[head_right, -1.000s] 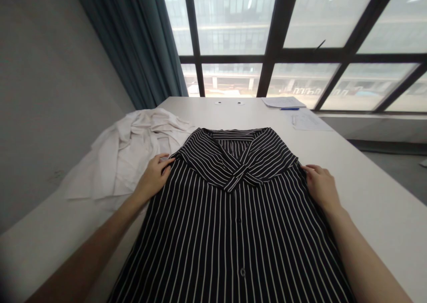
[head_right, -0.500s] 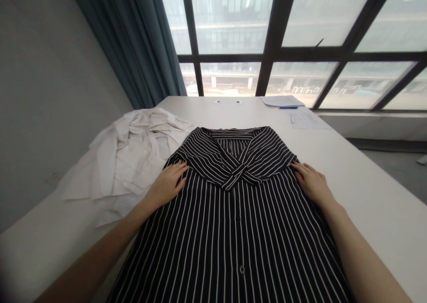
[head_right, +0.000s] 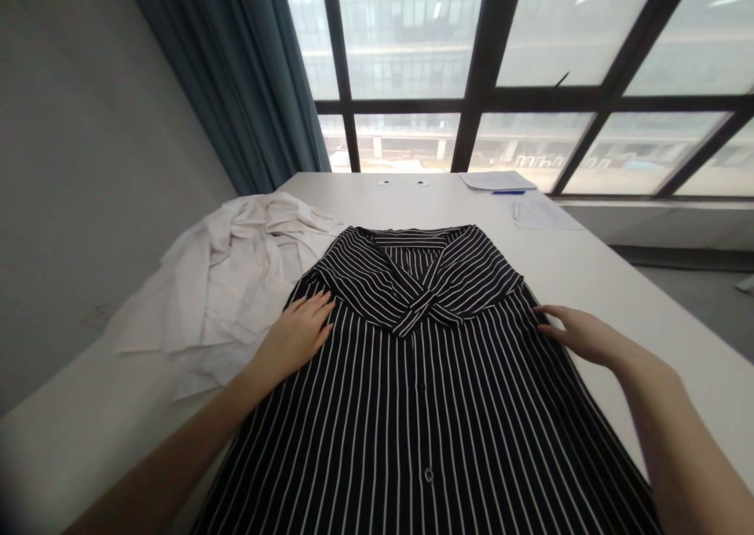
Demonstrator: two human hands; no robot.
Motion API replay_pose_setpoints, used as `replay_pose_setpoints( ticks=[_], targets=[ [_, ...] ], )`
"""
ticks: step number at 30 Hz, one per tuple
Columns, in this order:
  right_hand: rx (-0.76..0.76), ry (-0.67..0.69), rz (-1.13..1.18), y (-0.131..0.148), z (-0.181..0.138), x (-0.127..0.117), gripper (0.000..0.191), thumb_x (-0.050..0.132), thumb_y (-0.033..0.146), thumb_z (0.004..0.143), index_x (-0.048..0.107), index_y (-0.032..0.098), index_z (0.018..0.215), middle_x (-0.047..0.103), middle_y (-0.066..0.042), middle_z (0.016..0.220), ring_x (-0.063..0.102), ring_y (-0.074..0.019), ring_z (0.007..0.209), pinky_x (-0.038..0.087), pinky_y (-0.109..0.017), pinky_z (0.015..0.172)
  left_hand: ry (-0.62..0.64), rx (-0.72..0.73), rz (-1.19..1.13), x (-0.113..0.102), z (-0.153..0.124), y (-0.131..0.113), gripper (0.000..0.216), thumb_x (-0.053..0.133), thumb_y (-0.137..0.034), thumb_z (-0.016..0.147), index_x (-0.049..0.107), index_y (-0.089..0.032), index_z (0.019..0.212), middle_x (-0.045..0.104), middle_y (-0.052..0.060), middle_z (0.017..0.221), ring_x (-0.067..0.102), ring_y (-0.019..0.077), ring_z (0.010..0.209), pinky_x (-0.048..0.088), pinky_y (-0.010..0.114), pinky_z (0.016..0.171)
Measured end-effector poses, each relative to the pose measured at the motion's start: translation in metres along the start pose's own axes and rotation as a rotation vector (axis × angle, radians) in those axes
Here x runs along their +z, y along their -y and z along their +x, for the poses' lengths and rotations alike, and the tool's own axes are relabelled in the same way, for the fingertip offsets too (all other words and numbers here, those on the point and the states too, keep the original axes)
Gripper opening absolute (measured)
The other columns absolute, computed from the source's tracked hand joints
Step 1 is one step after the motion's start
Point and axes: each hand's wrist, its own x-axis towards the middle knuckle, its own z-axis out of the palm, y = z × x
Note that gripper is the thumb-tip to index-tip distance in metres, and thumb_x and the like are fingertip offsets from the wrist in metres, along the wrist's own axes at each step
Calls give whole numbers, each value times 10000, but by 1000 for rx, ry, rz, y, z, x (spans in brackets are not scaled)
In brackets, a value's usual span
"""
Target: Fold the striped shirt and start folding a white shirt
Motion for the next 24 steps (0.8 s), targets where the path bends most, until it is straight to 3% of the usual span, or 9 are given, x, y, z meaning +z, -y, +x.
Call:
replay_pose_setpoints(
  ticks=[2, 5, 8, 12, 16, 21, 24],
  targets=[
    [-9, 12, -9, 22, -15, -8, 432, 580, 398, 799, 673, 196, 1169, 686, -155, 1175, 651, -345, 1059, 521, -460, 904, 30, 89, -54, -3, -2, -10, 367, 456, -195, 919, 595, -112, 1248, 554, 140, 1378, 489, 251, 1304, 387, 430, 1077],
    [-230, 29, 76, 72, -35, -8, 439, 521, 420, 869, 627, 220, 1245, 645, -104, 1266, 603, -308, 1154, 473, -481, 998, 93, 234, -153, -1, -4, -25, 365, 432, -215, 948, 569, -151, 1281, 553, 89, 1390, 476, 210, 1317, 365, 392, 1097],
    [-452, 113, 181, 132, -53, 4, 402, 462, 417, 941, 599, 253, 1282, 596, -52, 1343, 531, -244, 1257, 410, -458, 1083, 141, 284, -179, 3, -5, -31, 392, 418, -259, 971, 521, -165, 1337, 506, 94, 1433, 455, 221, 1333, 355, 405, 1096],
    [-697, 151, 152, 195, -73, 30, 417, 442, 346, 977, 512, 265, 1380, 480, -30, 1464, 332, -235, 1409, 327, -493, 1138, 178, 321, -145, 4, -11, -30, 482, 457, -397, 971, 420, -253, 1430, 398, 110, 1510, 380, 293, 1383, 314, 508, 1098],
    [-876, 141, 45, 220, -92, 51, 469, 472, 252, 970, 430, 278, 1436, 422, -35, 1505, 330, -243, 1409, 314, -534, 1131, 175, 398, -165, -2, -21, -24, 552, 504, -461, 944, 371, -311, 1458, 336, 108, 1542, 337, 334, 1402, 291, 552, 1091],
    [-996, 52, -7, 237, -92, 50, 373, 419, 185, 987, 547, 210, 1336, 610, -76, 1327, 500, -219, 1287, 354, -490, 1102, 125, 451, -272, -9, -13, 5, 320, 410, -253, 999, 582, -256, 1270, 610, 28, 1329, 536, 193, 1258, 270, 447, 1134],
    [-1008, 36, 50, 256, -76, 46, 380, 398, 233, 1000, 527, 203, 1356, 564, -80, 1382, 453, -205, 1326, 367, -438, 1099, 71, 376, -279, -4, 2, 27, 302, 404, -231, 994, 645, -230, 1176, 673, 34, 1232, 594, 178, 1180, 311, 435, 1111]
  ],
)
